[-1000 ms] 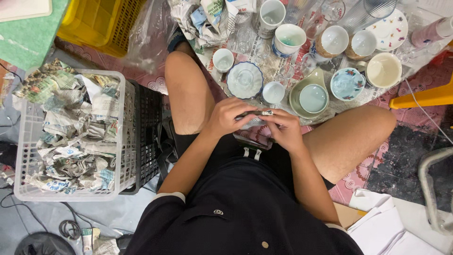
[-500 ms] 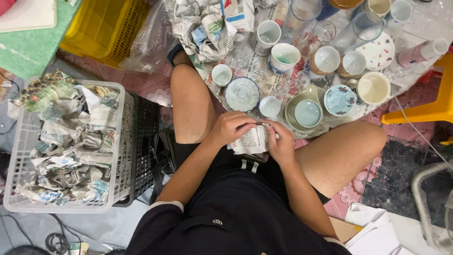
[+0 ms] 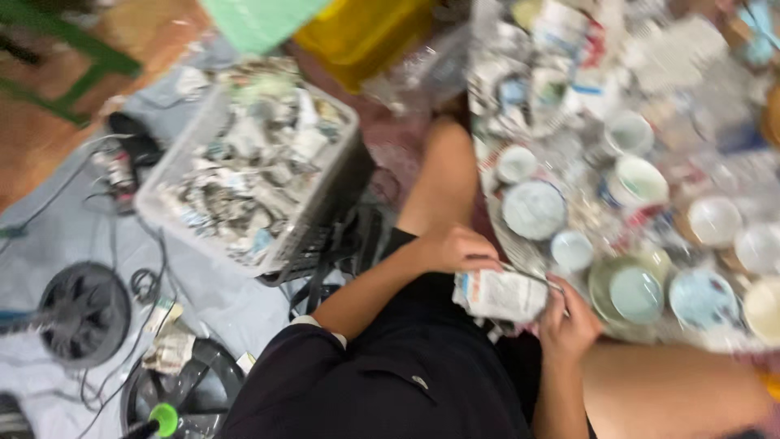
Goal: The person sits on the floor and wraps individual ceramic cups with newspaper. They pick up a cup, fold a sheet of newspaper around it, and place the wrapped item into a nearby basket. The process is repeated for multiple cups.
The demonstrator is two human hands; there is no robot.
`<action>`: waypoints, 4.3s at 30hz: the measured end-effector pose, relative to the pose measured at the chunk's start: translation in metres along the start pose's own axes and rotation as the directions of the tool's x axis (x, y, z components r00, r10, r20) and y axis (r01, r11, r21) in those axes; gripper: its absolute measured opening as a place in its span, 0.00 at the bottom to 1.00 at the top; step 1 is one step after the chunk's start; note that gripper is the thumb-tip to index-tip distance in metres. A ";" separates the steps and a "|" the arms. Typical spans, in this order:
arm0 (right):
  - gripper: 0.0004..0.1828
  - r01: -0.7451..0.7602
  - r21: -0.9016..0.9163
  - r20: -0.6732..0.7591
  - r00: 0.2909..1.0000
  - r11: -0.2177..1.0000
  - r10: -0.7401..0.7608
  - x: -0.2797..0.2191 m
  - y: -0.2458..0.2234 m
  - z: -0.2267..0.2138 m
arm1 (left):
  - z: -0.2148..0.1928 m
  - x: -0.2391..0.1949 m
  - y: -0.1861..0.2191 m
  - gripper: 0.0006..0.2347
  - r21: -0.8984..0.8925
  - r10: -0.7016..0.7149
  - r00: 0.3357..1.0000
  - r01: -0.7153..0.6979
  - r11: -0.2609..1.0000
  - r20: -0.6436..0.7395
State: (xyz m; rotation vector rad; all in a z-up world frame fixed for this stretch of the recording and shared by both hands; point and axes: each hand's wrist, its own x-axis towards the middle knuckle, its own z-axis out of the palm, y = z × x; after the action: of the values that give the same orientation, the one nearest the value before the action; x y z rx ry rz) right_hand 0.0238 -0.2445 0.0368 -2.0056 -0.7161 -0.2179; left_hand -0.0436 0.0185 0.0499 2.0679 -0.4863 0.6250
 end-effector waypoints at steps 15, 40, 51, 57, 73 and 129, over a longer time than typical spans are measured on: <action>0.16 0.312 0.024 0.204 0.928 0.950 -0.311 0.027 -0.050 -0.001 | -0.028 -0.017 0.067 0.11 -0.075 -0.220 0.973 0.225 0.971 0.071; 0.04 -0.360 0.388 0.529 0.841 0.848 0.115 0.073 -0.062 0.071 | -0.059 -0.077 0.004 0.10 -0.609 -0.670 0.736 0.491 0.623 -0.092; 0.23 0.077 0.474 0.402 0.868 0.877 -0.293 0.082 -0.082 0.077 | -0.068 -0.084 0.001 0.10 -0.577 -0.423 0.867 0.208 0.790 -0.265; 0.28 0.224 0.351 0.339 0.875 0.909 -0.346 0.072 -0.079 0.064 | -0.061 -0.083 0.007 0.08 -0.862 -0.614 0.775 0.199 0.466 -0.153; 0.18 0.034 0.498 0.650 0.646 0.866 -0.399 0.051 -0.048 0.007 | -0.021 -0.049 0.021 0.06 -0.069 -0.485 0.845 0.483 0.873 -0.224; 0.08 -0.351 0.341 0.237 0.930 0.872 0.282 0.004 0.012 0.067 | 0.010 -0.017 0.029 0.28 0.208 -0.262 0.912 0.336 0.919 -0.316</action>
State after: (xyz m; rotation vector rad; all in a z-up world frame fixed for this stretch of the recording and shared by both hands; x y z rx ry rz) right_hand 0.0249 -0.1906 -0.0051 -1.7464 -0.4807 0.2848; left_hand -0.0709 -0.0029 0.0533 2.1885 0.0888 0.8129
